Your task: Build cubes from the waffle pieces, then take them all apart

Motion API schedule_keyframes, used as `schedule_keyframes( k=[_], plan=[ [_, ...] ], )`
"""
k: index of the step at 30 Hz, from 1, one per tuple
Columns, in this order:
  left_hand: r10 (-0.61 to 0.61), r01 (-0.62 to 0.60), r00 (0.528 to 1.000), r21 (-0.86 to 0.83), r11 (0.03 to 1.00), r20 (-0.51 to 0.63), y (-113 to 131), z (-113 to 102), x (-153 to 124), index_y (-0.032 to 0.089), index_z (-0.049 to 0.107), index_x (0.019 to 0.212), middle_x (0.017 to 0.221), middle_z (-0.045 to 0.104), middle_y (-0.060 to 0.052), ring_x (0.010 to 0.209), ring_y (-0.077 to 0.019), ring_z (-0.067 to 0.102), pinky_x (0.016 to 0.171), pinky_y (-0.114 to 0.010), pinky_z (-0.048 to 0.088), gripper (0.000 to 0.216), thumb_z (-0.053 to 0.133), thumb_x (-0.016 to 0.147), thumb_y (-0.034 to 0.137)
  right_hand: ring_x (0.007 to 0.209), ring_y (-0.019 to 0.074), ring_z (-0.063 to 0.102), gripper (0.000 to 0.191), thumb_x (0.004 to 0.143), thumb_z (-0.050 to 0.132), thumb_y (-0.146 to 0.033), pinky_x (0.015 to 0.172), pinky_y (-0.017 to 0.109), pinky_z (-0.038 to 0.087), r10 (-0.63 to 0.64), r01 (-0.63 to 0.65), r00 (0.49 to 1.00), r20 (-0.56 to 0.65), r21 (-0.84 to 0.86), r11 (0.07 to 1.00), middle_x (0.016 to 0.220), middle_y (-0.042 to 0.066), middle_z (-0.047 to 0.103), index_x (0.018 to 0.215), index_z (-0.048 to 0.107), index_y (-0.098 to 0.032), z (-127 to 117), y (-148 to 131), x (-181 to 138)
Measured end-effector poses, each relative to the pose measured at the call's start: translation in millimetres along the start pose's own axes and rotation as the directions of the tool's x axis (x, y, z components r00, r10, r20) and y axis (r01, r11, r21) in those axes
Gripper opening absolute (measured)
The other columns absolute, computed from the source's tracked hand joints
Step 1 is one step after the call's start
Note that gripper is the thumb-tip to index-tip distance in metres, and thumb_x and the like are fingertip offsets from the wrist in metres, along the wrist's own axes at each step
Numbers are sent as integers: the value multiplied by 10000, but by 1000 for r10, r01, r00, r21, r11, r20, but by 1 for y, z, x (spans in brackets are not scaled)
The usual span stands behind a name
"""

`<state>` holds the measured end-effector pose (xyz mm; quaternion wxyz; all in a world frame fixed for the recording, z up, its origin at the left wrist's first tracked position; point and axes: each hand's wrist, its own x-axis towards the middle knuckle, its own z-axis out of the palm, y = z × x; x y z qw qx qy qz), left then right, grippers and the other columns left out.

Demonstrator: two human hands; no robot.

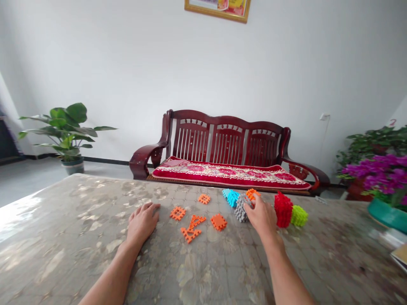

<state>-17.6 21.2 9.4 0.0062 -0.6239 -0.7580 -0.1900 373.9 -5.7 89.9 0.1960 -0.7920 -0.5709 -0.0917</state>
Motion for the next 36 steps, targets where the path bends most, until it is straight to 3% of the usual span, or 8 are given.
schedule_keyframes(
  k=[5,10,12,15,21,28,36],
  plan=[
    [-1,1,1000,13,1000,14,0,-1,0,307,643,1258,1431,555,-52,1315,-260,485,1071,-430,369,440,409,885,301,991,302,629,493,865,561,-448,819,385,421,-12,11,1000,-4,-49,999,1048,144,714,1284,583,-190,5,0,-2],
    [0,0,1000,-5,1000,5,0,1,0,296,650,1252,1424,559,-62,1309,-276,487,1075,-454,363,446,397,885,306,1097,282,566,446,873,547,-362,928,380,399,-123,144,971,-207,90,985,1215,108,670,1285,594,-197,5,-11,-6],
    [0,0,1000,-12,1000,0,-1,2,0,298,655,1243,1416,566,-63,1303,-275,490,1072,-453,362,440,406,881,305,1065,237,587,366,869,533,-311,933,337,406,-207,236,965,-161,193,952,1151,71,694,1207,644,-223,5,-23,-12],
    [-3,3,1000,-20,1000,-3,-1,2,0,307,657,1233,1413,570,-58,1297,-272,491,1068,-447,360,428,420,876,307,1050,207,613,351,828,578,-319,910,300,428,-308,289,951,26,279,916,1111,46,705,1159,668,-242,9,-43,-25],
    [-2,3,1000,-18,1000,21,-1,-1,0,290,651,1248,1423,558,-69,1305,-278,481,1060,-452,365,442,398,886,312,1182,289,563,701,730,654,-378,918,362,442,-305,264,915,265,181,947,1298,130,614,1388,511,-183,32,-60,-48],
    [-7,7,1000,-21,1000,4,0,1,0,306,655,1239,1411,566,-63,1285,-273,490,1053,-446,365,429,422,879,312,1152,280,577,540,802,583,-259,979,346,407,-345,317,915,211,155,936,1227,152,655,1326,572,-131,57,-60,-48],
    [-7,7,1000,-23,1000,2,1,0,-1,305,660,1231,1396,576,-60,1287,-268,491,1058,-437,367,421,421,885,297,1173,259,563,462,859,566,-337,1004,348,395,-337,311,937,92,222,924,1278,95,646,1294,601,-184,51,-66,-41]
  ],
)
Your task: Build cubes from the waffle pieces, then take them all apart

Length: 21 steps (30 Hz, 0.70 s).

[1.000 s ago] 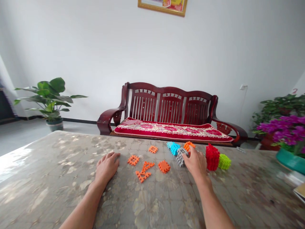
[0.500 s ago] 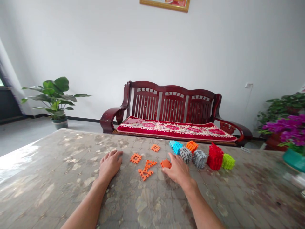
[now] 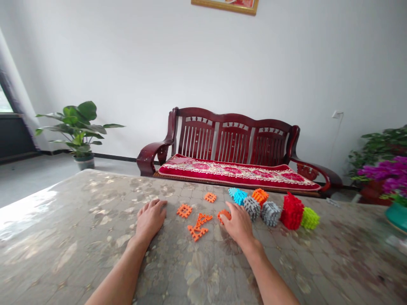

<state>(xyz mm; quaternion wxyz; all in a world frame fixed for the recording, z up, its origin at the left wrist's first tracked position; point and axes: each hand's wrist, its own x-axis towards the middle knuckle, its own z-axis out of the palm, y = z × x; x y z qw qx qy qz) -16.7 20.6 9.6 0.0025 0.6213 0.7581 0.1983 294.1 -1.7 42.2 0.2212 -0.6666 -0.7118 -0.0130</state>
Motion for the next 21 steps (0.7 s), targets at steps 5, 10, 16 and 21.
schedule_keyframes(
  k=[5,10,16,21],
  plan=[
    [-3,3,1000,-1,1000,8,3,-3,-2,287,654,1240,1398,568,-67,1289,-279,489,1059,-449,363,424,413,892,306,1206,230,551,447,866,534,-218,1036,318,369,-53,53,999,-10,40,998,1301,77,642,1307,591,-174,10,-16,30],
    [-8,8,1000,-7,1000,20,5,-6,-4,290,648,1240,1395,568,-63,1295,-265,476,1061,-435,352,421,415,890,294,1237,237,540,516,866,575,-292,1022,321,380,-29,26,993,119,29,999,1342,111,614,1358,539,-143,32,-29,64],
    [-13,14,999,-12,1000,32,6,-8,-4,279,640,1251,1400,563,-62,1285,-257,481,1064,-425,347,426,406,895,285,1220,257,564,587,824,647,-333,978,337,414,1,7,978,210,-36,999,1350,139,604,1372,523,-161,49,-34,86],
    [-26,26,999,-12,1000,37,6,-8,-4,290,645,1245,1409,558,-55,1289,-251,481,1063,-419,352,420,421,890,280,1162,240,600,396,852,619,-279,954,299,417,-20,34,979,202,-63,997,1232,126,675,1235,612,-178,47,-38,88]
  ],
)
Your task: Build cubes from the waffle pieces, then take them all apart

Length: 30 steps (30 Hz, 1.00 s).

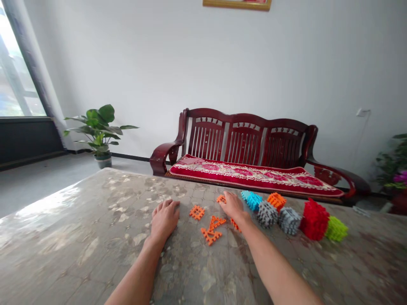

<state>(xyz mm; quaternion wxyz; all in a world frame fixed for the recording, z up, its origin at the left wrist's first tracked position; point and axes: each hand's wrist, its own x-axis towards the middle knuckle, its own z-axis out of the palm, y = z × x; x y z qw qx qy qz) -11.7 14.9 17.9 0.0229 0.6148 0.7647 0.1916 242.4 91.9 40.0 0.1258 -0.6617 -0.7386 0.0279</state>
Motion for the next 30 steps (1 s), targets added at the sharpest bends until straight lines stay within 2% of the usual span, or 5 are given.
schedule_keyframes(
  k=[3,9,16,24,30],
  plan=[
    [1,-1,1000,-3,1000,-3,0,0,-1,283,646,1249,1407,561,-58,1295,-255,477,1067,-419,353,423,430,885,272,1141,249,615,437,857,614,-318,925,297,432,4,-4,999,-32,-3,1000,1206,132,686,1267,584,-169,-10,4,-7],
    [11,-12,1000,-11,1000,-8,-1,2,0,275,642,1262,1419,552,-64,1304,-265,472,1072,-432,349,436,417,889,272,1095,244,655,561,863,588,-424,870,298,465,154,-136,983,-97,171,976,1186,111,703,1351,526,-155,-31,29,-49],
    [22,-23,999,-4,1000,-26,-4,6,3,290,650,1246,1402,565,-66,1303,-273,472,1063,-445,355,424,422,889,289,1129,264,623,530,875,566,-406,915,323,441,156,-148,972,-173,58,987,1206,133,686,1343,550,-158,-31,39,-97],
    [33,-32,999,9,999,-29,-6,8,4,291,644,1254,1402,565,-64,1298,-275,475,1063,-450,354,431,415,889,304,1153,312,576,677,792,638,-445,939,366,426,134,-133,980,-145,14,991,1273,139,643,1389,503,-155,-19,40,-106],
    [35,-35,999,26,999,-20,-6,8,4,295,635,1264,1410,560,-60,1304,-270,476,1067,-452,352,441,397,893,307,1136,280,578,562,849,584,-292,963,337,401,102,-109,982,-161,-35,993,1210,160,664,1378,507,-119,-7,43,-102]
  ],
)
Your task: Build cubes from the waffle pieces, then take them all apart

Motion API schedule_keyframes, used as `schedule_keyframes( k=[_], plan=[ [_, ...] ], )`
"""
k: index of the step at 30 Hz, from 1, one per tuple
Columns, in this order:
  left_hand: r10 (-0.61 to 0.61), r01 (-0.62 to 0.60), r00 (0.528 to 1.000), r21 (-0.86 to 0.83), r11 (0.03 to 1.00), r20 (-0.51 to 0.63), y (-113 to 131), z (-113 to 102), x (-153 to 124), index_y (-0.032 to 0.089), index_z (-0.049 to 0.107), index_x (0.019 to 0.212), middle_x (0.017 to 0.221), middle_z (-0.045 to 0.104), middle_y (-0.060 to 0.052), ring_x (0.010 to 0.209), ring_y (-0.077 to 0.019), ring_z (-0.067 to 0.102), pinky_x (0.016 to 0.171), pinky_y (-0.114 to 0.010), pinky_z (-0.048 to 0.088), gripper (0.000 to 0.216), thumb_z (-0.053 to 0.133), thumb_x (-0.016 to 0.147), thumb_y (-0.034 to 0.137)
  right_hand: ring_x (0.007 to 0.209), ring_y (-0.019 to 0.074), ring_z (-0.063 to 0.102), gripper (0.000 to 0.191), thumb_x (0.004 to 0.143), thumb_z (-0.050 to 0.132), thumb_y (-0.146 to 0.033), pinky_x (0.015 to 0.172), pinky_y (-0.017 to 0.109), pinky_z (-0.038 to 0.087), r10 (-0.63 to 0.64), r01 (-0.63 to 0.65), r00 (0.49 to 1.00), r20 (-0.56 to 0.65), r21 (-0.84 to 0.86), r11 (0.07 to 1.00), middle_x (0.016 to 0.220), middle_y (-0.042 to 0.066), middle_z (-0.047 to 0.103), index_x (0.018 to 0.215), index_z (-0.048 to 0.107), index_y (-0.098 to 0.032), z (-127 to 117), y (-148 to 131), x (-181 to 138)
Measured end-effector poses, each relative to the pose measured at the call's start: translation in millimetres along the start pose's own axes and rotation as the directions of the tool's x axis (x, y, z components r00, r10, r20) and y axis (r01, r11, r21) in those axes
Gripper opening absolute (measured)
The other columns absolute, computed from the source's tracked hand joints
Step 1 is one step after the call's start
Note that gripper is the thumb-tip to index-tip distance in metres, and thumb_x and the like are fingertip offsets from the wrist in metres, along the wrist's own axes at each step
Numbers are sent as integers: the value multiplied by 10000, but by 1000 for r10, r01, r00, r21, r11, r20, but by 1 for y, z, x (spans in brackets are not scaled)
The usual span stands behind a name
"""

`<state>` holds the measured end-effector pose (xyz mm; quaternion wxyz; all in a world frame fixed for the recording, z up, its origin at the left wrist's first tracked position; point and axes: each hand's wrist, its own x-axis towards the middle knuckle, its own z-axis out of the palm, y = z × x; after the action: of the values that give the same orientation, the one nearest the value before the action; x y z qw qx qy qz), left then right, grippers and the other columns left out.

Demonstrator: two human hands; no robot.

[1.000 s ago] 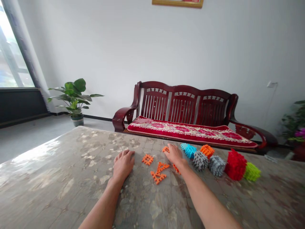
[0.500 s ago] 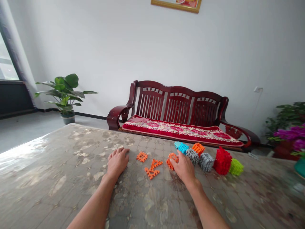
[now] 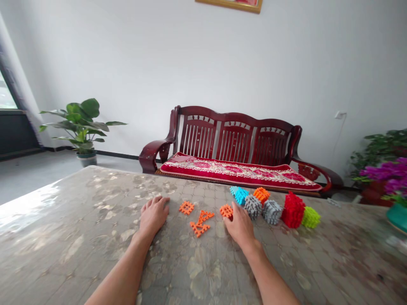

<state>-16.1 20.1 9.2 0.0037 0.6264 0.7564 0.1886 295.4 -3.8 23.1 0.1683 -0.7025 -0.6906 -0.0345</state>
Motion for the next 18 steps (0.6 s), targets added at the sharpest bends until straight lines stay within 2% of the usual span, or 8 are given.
schedule_keyframes(
  k=[9,12,15,18],
  plan=[
    [-9,9,1000,1,1000,-2,1,0,0,297,642,1255,1405,563,-61,1281,-275,493,1069,-455,351,436,399,893,309,1080,273,580,528,873,601,-343,910,341,410,16,-19,998,-60,-40,999,1185,144,656,1353,530,-134,2,0,-1],
    [-8,8,1000,-5,1000,-8,1,0,0,295,648,1247,1400,565,-65,1277,-280,495,1063,-456,358,430,406,892,314,1070,279,562,490,881,593,-353,900,367,413,11,-18,990,-137,-53,998,1197,136,645,1328,555,-155,-4,-3,-7],
    [-10,10,1000,-2,1000,-1,1,-1,0,291,644,1255,1402,561,-66,1291,-276,486,1070,-454,350,437,397,894,306,1095,255,542,355,917,543,-315,965,370,388,-108,113,976,-191,20,993,1206,101,646,1249,617,-214,-8,-13,-14],
    [-8,8,1000,-4,1000,4,3,-3,-1,287,641,1262,1404,559,-71,1293,-278,483,1070,-455,346,442,390,898,301,1057,225,559,260,929,521,-273,982,348,395,-268,290,952,-146,161,943,1113,58,681,1137,676,-247,-7,-28,-21]
  ],
)
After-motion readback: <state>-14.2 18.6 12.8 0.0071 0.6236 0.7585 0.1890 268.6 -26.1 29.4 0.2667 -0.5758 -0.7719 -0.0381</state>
